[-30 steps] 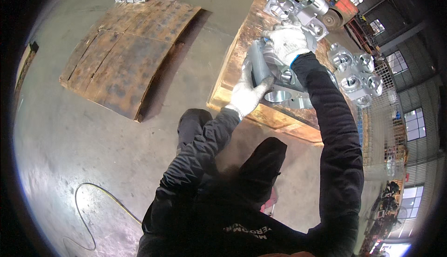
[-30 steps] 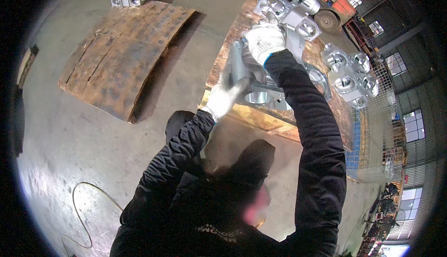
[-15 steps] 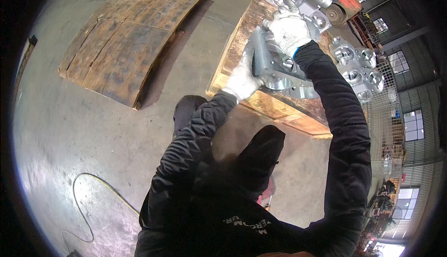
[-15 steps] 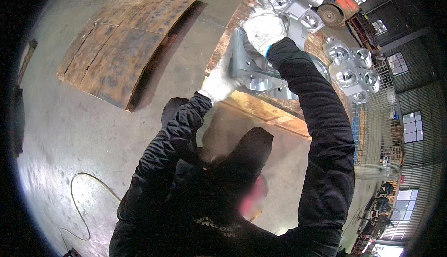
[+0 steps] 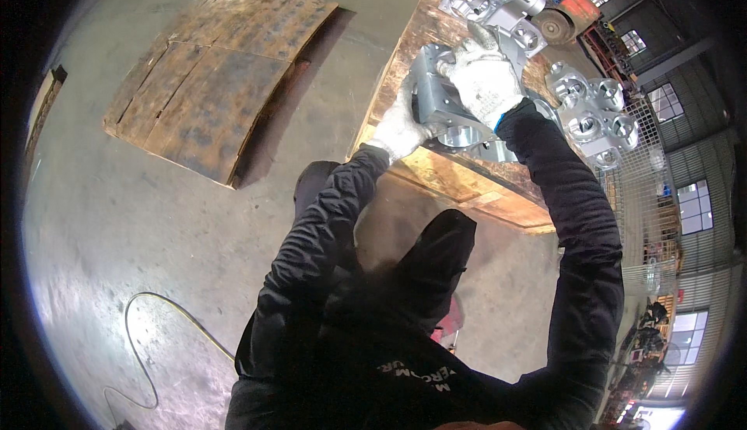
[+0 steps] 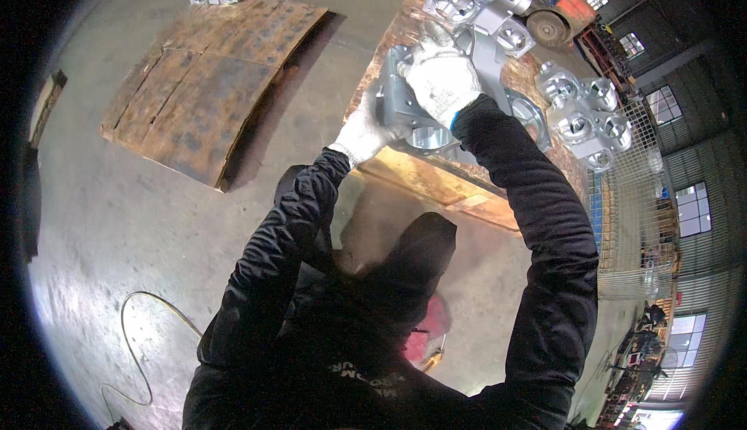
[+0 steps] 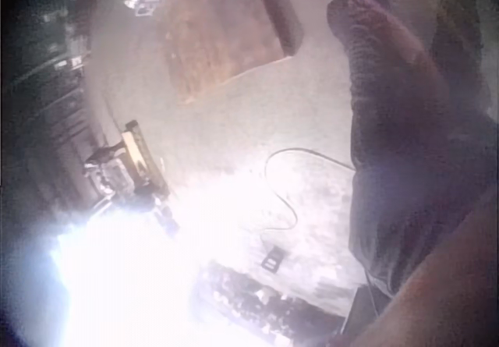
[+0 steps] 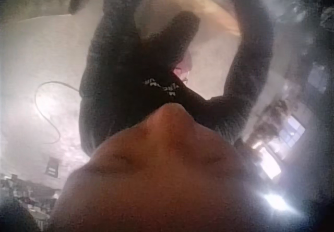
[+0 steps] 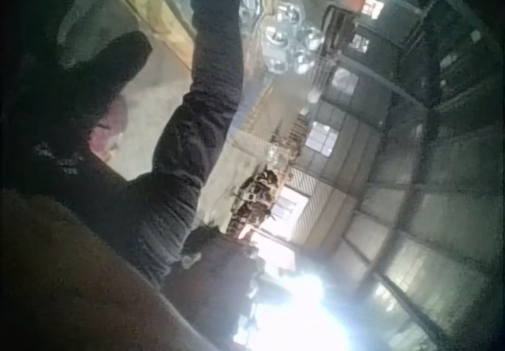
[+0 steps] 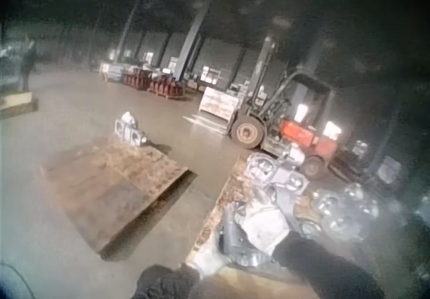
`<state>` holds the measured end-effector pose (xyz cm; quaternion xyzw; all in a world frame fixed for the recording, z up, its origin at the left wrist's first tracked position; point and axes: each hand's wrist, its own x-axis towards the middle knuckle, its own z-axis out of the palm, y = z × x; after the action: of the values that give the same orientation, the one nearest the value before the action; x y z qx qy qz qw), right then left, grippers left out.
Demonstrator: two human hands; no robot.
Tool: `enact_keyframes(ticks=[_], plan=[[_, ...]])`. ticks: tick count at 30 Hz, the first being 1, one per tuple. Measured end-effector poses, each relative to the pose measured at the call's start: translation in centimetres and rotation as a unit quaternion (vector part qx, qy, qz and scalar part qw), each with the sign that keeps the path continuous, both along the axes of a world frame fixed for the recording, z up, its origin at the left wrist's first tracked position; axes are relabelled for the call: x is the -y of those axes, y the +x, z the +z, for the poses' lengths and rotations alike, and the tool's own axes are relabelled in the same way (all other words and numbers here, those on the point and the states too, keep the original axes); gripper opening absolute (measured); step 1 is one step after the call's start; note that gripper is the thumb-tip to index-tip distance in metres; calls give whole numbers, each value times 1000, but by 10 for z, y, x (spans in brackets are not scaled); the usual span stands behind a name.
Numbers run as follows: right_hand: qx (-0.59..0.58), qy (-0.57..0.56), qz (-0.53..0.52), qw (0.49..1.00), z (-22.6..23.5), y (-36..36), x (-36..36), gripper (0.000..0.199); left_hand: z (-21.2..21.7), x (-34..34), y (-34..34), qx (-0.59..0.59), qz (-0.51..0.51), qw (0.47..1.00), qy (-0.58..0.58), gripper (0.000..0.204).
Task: The person deburrs and cleans a large machined metal part on a wooden workbench. They use a metal file to smooth edges and a hammer to tap the part, then wipe surfaces with a cloth. The part is rotated and repositioned multiple times to access different areas.
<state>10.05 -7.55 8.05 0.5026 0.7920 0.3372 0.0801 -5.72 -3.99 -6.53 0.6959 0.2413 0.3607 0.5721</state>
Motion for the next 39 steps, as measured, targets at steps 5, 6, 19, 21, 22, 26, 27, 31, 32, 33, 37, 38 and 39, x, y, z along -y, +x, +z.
enact_keyframes(ticks=[5, 6, 19, 21, 22, 26, 27, 31, 32, 33, 37, 38, 39], plan=[[-31, -4, -37, 999, 9, -21, 37, 24, 9, 3, -3, -44, 17, 998, 52, 131], [5, -7, -61, 998, 11, -25, 39, 25, 8, 1, -3, -47, 22, 996, 66, 132], [-71, 3, -54, 996, 3, -23, 69, 40, -2, -11, 2, 22, -44, 997, 64, 123], [-77, 9, -77, 994, -4, -18, 81, 41, -1, -9, 3, 33, -68, 997, 33, 123], [-84, 17, -91, 992, -11, -13, 90, 40, 0, -9, 1, 38, -78, 996, 13, 122], [-209, 40, -157, 964, -7, 1, 150, 37, 8, -4, -4, -19, -56, 998, 30, 119], [-232, 118, -145, 955, -14, 4, 160, 41, 7, -3, -2, -9, -50, 998, 46, 118], [-494, 149, -251, 819, -75, 10, 171, 40, 7, -3, -3, -27, -58, 996, 55, 120], [-534, 171, -192, 805, -92, 13, 170, 37, -5, -8, 2, 55, -97, 994, 18, 119], [-557, 197, -196, 782, -109, 9, 165, 32, -19, -17, 4, 128, -131, 983, -16, 118], [-627, 248, -228, 702, -122, -10, 140, 29, -27, -90, 7, 10, -100, 976, -194, 109], [-645, 253, -255, 675, -124, -8, 142, 30, -5, -82, 15, -39, -103, 964, -243, 108], [-648, 257, -270, 664, -127, -10, 140, 30, 8, -71, 18, -53, -84, 967, -235, 108]])
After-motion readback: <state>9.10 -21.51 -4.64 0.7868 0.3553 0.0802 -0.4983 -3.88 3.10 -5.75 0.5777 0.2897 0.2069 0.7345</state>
